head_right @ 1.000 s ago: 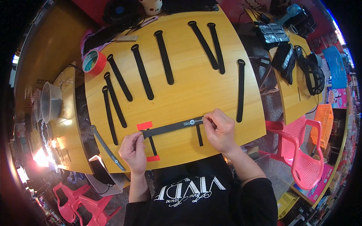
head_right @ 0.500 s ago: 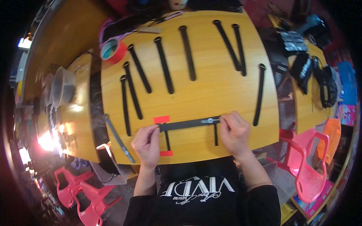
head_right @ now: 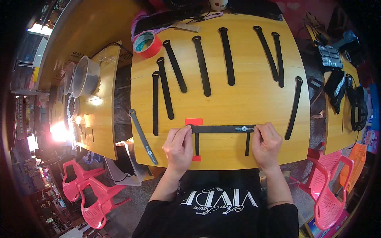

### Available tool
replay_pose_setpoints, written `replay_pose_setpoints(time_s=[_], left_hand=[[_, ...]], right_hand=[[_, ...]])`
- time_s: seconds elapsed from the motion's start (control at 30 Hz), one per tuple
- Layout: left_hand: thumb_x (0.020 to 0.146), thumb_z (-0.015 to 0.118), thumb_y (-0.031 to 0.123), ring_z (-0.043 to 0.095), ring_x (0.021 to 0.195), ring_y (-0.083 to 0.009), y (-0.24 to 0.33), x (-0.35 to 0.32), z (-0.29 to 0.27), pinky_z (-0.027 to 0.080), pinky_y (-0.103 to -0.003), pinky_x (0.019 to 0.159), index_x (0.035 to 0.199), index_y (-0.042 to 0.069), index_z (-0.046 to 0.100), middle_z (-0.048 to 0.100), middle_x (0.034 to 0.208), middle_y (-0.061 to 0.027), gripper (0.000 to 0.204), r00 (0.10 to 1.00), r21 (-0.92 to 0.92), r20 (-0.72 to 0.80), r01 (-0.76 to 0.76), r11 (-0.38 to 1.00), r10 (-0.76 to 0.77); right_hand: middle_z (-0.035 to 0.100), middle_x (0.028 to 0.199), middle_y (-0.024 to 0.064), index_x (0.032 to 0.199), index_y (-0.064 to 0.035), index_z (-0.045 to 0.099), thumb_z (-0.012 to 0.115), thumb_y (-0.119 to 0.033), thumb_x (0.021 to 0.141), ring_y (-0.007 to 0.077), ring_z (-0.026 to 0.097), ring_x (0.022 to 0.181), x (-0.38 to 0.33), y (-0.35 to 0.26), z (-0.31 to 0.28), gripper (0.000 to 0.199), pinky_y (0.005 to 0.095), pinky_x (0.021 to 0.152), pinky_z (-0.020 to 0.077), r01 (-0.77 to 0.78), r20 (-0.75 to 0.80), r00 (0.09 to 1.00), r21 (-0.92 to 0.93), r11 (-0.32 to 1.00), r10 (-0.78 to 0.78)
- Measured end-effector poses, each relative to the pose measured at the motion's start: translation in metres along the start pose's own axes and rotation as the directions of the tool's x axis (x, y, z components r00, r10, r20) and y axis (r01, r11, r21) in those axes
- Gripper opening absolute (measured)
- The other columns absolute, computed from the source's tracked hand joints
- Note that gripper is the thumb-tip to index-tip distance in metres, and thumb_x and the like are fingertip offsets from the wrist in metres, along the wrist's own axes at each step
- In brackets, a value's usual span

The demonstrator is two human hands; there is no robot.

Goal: The recorder is assembling and organizing black textile straps by placing them onto a horizontal template strip on a wooden table.

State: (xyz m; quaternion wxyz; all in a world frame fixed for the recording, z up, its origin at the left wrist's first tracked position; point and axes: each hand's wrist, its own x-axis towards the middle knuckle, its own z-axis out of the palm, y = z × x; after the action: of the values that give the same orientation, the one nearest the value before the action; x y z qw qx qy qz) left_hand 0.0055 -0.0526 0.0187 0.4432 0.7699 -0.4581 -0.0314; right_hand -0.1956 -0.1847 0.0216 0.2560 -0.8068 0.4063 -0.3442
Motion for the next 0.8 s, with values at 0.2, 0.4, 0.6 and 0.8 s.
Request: replay_pose_setpoints(time_s=[0.2,0.4,0.6,0.8], left_hand=[[0.078,0.065,-0.009,0.063,0.070,-0.0283,-0.001,-0.001,0.002,0.051,-0.034,0.059,0.097,-0.005,0.066,0.060,0.085,-0.0153,0.019,0.999,0.071,0.031,-0.038,0.997,0.036],[0.081,0.067,-0.004,0.058,0.067,-0.0260,0.004,-0.002,0.003,0.045,-0.032,0.056,0.092,-0.003,0.068,0.056,0.081,-0.0139,0.012,1.000,0.107,-0.012,-0.002,0.994,0.004],[0.079,0.063,-0.006,0.058,0.072,-0.0295,0.000,-0.004,0.005,0.048,-0.035,0.059,0.096,-0.002,0.067,0.054,0.084,-0.0155,0.018,0.993,0.094,-0.010,-0.120,0.988,0.122],[0.083,0.060,-0.007,0.058,0.070,-0.0240,-0.008,-0.009,-0.007,0.047,-0.031,0.059,0.095,-0.004,0.067,0.057,0.083,-0.0144,0.014,0.992,-0.119,-0.118,-0.062,0.991,0.048]], right_hand=[[0.052,0.067,0.0141,0.081,0.0028,0.061,0.061,0.011,0.078,0.0269,0.052,0.051,-0.002,0.002,0.001,0.008,0.0336,0.047,0.0381,-0.005,0.013,1.000,-0.033,0.999,0.005],[0.052,0.069,0.0147,0.078,0.0021,0.059,0.061,0.008,0.075,0.0316,0.054,0.056,-0.002,-0.003,0.001,0.007,0.0377,0.049,0.0408,0.040,0.000,0.999,-0.106,0.994,-0.040],[0.052,0.072,0.0138,0.076,-0.0033,0.055,0.061,0.000,0.075,0.0340,0.057,0.066,-0.010,0.006,-0.002,0.007,0.0428,0.056,0.0452,0.127,0.034,0.992,-0.227,0.966,-0.122],[0.053,0.078,0.0135,0.086,-0.0037,0.059,0.066,-0.006,0.076,0.0333,0.058,0.070,-0.027,-0.001,-0.039,0.012,0.0418,0.061,0.0467,0.165,-0.027,0.983,-0.316,0.934,-0.183]])
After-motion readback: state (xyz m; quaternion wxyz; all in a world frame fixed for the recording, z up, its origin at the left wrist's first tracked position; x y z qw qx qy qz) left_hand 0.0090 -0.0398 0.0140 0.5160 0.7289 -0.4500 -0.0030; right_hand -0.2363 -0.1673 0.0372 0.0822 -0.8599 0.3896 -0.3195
